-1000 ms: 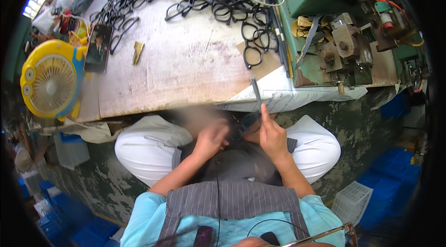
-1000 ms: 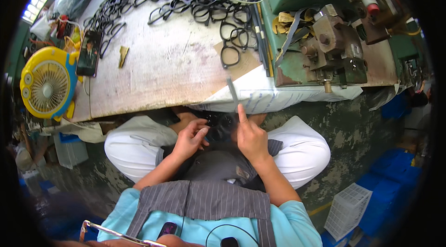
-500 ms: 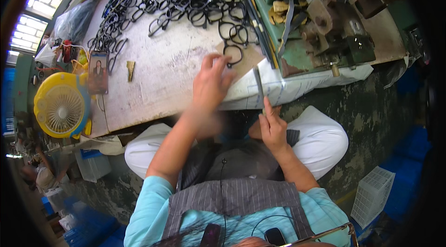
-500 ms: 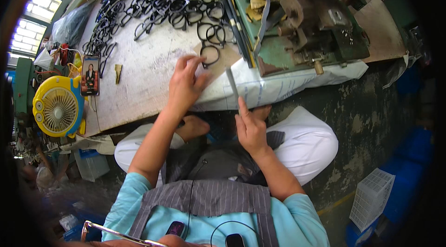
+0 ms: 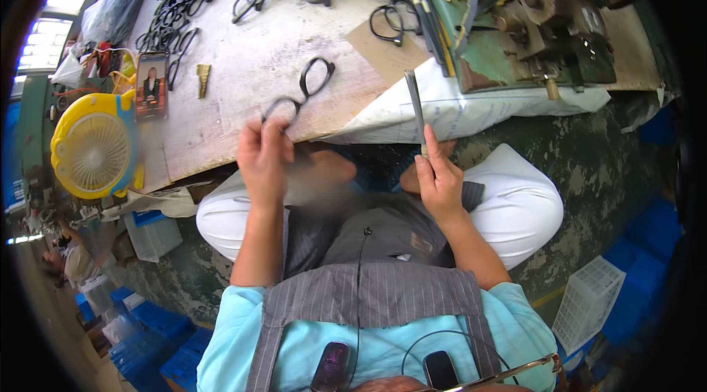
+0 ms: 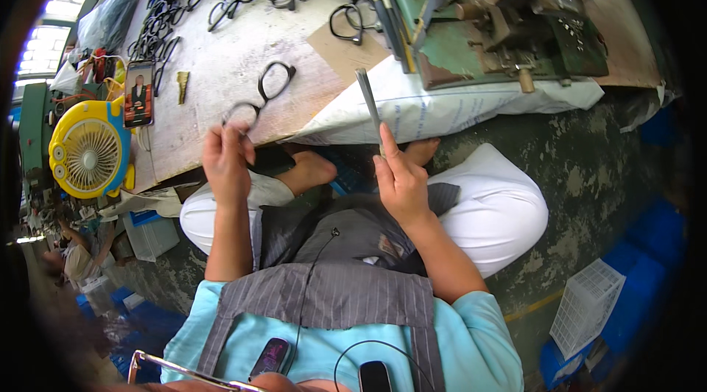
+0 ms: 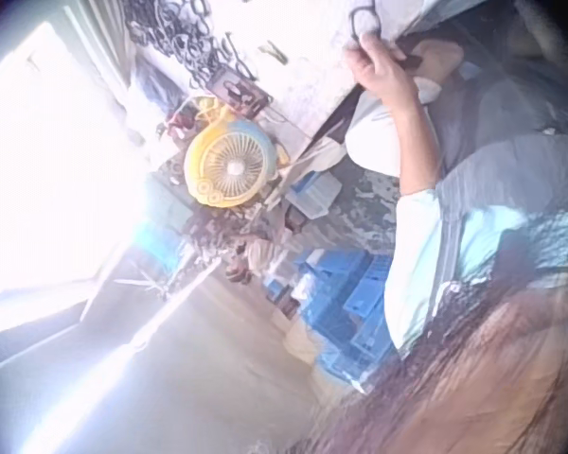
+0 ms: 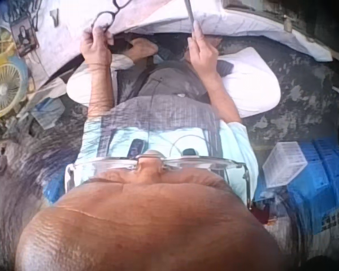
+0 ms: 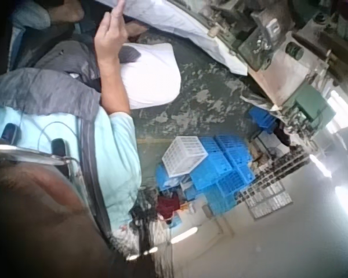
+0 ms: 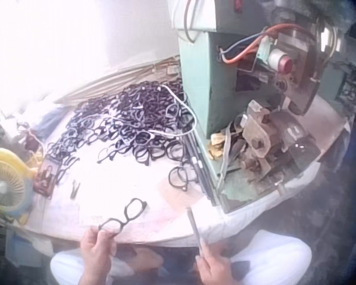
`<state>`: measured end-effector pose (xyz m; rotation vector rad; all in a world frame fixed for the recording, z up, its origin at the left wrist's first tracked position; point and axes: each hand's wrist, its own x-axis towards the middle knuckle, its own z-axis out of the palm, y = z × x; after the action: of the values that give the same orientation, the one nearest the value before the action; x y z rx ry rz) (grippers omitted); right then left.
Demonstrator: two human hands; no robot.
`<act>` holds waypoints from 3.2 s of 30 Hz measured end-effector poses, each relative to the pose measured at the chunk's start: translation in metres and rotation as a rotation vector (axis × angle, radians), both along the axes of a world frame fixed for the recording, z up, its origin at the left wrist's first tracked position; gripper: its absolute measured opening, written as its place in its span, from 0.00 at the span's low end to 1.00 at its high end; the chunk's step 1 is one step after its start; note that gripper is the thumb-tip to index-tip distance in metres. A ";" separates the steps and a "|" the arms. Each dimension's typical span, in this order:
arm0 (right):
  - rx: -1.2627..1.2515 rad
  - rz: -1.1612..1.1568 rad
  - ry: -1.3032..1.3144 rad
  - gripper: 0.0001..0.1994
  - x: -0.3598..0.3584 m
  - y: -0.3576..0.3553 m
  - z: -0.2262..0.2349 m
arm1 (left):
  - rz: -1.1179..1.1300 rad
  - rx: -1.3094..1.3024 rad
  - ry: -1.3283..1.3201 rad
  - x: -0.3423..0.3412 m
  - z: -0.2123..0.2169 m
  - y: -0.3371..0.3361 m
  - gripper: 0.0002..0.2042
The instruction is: The person sits on the floor and uses a metal file to smooth the edges of eyeglass frames. They handle several frames one by one, filing different parts of the rims, then place them on the table. Later, they retrieve a notebook and pen, flip through pages, and write entries.
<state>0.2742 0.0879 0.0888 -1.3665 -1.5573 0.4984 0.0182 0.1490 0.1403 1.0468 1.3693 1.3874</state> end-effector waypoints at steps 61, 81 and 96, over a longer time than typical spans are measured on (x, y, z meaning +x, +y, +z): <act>-0.632 0.187 0.538 0.16 -0.037 0.009 -0.006 | -0.354 -0.328 -0.608 0.036 -0.094 -0.040 0.16; -0.590 0.135 0.328 0.13 -0.038 0.012 -0.007 | -0.476 -0.310 -0.897 0.038 -0.102 -0.034 0.15; -0.435 0.209 -0.164 0.18 -0.037 0.003 0.056 | -0.332 -0.327 -0.594 0.037 -0.093 -0.029 0.19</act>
<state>0.2376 0.0905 0.1452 -1.6068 -1.8065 0.9151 0.0548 0.1205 0.0476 0.5468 0.8909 1.0613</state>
